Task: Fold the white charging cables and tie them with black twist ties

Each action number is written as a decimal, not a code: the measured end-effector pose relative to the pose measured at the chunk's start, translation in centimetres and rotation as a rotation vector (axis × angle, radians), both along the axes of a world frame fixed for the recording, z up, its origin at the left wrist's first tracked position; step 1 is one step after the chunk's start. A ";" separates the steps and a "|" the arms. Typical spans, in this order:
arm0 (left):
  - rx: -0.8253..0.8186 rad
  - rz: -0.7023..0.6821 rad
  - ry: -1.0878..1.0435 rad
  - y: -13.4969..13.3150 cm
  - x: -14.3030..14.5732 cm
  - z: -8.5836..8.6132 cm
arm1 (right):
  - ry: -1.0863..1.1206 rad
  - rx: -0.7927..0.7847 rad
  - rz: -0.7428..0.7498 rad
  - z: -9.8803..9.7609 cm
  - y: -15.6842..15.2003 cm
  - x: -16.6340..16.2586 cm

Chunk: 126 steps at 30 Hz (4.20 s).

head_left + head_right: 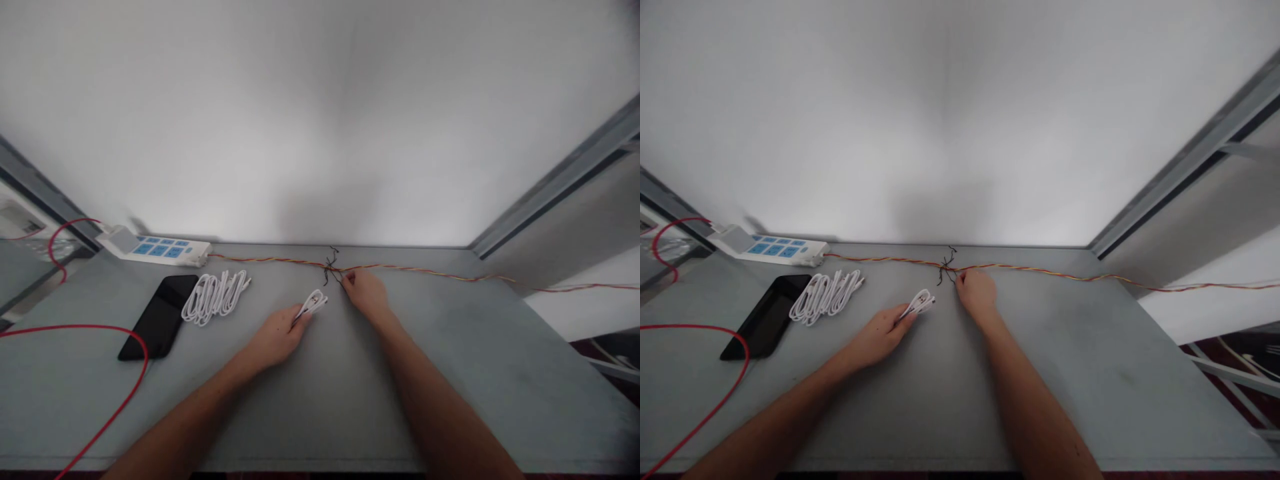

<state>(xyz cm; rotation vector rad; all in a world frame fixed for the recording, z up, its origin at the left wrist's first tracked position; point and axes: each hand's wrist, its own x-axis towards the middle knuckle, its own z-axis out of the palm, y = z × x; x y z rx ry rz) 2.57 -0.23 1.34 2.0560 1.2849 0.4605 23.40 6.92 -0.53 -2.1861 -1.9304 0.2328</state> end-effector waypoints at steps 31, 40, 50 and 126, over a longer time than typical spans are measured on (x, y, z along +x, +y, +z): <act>-0.220 0.163 -0.518 -0.4 0.1 -0.3 | 0.776 0.090 0.249 0.4 -3.5 -3.0; -0.477 0.217 -0.828 0.1 0.5 -0.7 | 1.071 -0.064 0.513 0.7 -5.5 -5.6; 0.090 0.151 -0.263 0.3 -0.3 -0.5 | 1.091 -0.385 0.386 0.9 -5.7 -4.9; 0.382 0.330 0.526 2.0 -4.0 0.1 | -0.070 0.301 -0.049 3.5 -3.4 4.1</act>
